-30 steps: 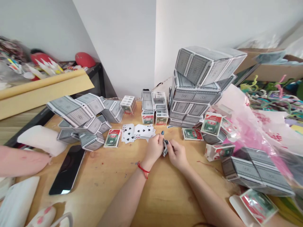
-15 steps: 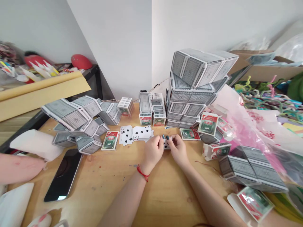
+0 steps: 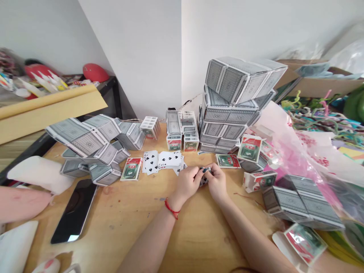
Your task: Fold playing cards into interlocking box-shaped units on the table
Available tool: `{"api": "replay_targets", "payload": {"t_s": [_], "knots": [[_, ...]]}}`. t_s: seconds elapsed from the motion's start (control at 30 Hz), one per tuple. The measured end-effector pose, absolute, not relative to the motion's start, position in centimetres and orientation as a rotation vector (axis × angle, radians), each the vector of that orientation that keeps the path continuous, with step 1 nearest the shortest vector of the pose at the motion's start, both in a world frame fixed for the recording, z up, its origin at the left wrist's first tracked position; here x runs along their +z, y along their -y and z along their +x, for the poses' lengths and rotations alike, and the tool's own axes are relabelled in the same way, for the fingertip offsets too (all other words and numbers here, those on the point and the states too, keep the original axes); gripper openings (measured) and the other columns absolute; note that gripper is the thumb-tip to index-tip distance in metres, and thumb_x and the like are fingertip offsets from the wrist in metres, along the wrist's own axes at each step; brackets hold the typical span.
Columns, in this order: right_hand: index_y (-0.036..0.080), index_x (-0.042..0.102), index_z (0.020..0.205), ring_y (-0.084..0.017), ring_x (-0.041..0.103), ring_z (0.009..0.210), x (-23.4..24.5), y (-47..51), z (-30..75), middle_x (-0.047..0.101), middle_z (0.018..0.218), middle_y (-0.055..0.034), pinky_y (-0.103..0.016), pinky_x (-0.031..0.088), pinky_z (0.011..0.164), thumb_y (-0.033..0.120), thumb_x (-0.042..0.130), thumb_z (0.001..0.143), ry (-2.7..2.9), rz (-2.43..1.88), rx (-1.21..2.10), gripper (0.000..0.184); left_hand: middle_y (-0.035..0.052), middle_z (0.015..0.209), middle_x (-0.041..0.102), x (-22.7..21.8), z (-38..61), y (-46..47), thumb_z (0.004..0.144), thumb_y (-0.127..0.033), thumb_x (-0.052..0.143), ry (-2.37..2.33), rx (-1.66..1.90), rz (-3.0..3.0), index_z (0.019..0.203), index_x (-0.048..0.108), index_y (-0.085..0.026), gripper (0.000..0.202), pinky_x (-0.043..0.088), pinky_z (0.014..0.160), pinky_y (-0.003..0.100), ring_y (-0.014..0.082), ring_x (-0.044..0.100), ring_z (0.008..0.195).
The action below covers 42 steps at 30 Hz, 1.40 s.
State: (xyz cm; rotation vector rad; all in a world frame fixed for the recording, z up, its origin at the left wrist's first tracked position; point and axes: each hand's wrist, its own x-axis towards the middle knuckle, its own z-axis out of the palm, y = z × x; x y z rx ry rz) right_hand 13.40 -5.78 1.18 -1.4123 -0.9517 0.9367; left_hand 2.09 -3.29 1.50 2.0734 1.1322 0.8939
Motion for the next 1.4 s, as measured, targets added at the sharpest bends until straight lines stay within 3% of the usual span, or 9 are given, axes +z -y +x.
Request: {"api": "replay_targets", "payload": {"t_s": [0.5, 0.77, 1.0, 1.2, 1.3, 1.4], "knots": [[0.018, 0.055, 0.06, -0.01, 0.041, 0.046, 1.3, 5.7, 13.2, 0.049, 0.05, 0.003, -0.022, 0.034, 0.045, 0.028, 0.055, 0.068, 0.793, -1.401, 0.936, 0.012, 0.0017, 0.056, 0.047, 2.2, 2.4, 3.9, 0.086, -0.024, 0.035, -1.063, 0.906, 2.335, 0.055, 0.039, -0.019, 0.032, 0.026, 0.053, 0.027, 0.0127, 0.043, 0.053], [0.017, 0.058, 0.055, -0.01, 0.045, 0.049, 0.9, 5.6, 14.1, 0.055, 0.053, 0.0022, -0.022, 0.035, 0.048, 0.027, 0.064, 0.063, 0.632, -1.269, 1.095, 0.015, 0.0011, 0.056, 0.047, 2.5, 2.5, 3.9, 0.086, -0.021, 0.034, -1.011, 0.929, 2.533, 0.055, 0.039, -0.019, 0.031, 0.029, 0.053, 0.026, 0.0121, 0.045, 0.055], [0.016, 0.057, 0.06, -0.01, 0.044, 0.049, 0.4, 4.8, 14.7, 0.053, 0.054, 0.0018, -0.022, 0.035, 0.048, 0.043, 0.056, 0.073, 0.694, -1.314, 0.996, 0.03, -0.001, 0.05, 0.043, 1.4, 2.1, 4.2, 0.085, -0.022, 0.037, -1.288, 1.066, 2.403, 0.054, 0.036, -0.018, 0.031, 0.026, 0.048, 0.024, 0.0098, 0.041, 0.048], [0.017, 0.061, 0.083, -0.016, 0.056, 0.067, 1.0, 5.1, 14.1, 0.063, 0.079, -0.0041, -0.026, 0.045, 0.06, 0.041, 0.058, 0.072, 0.952, -1.334, 1.011, 0.026, -0.0002, 0.053, 0.046, 0.7, 1.6, 3.3, 0.086, -0.022, 0.033, -1.501, 1.164, 2.15, 0.059, 0.04, -0.018, 0.029, 0.031, 0.048, 0.023, 0.0103, 0.045, 0.049], [0.017, 0.061, 0.087, -0.015, 0.056, 0.058, 1.1, 5.2, 13.9, 0.064, 0.079, -0.005, -0.027, 0.047, 0.053, 0.041, 0.057, 0.072, 0.968, -1.322, 1.058, 0.028, 0.0021, 0.064, 0.055, 1.1, 1.5, 3.2, 0.087, -0.025, 0.035, -1.469, 1.153, 2.05, 0.071, 0.049, -0.017, 0.022, 0.038, 0.054, 0.023, 0.0114, 0.051, 0.059], [0.016, 0.061, 0.084, -0.013, 0.053, 0.051, 1.0, 5.1, 14.0, 0.063, 0.073, -0.0042, -0.026, 0.046, 0.048, 0.04, 0.057, 0.072, 0.946, -1.341, 1.033, 0.027, 0.0056, 0.091, 0.06, 1.6, 1.6, 3.2, 0.084, -0.028, 0.043, -1.311, 1.125, 1.965, 0.099, 0.051, -0.019, 0.019, 0.045, 0.067, 0.024, 0.0134, 0.057, 0.081]]}}
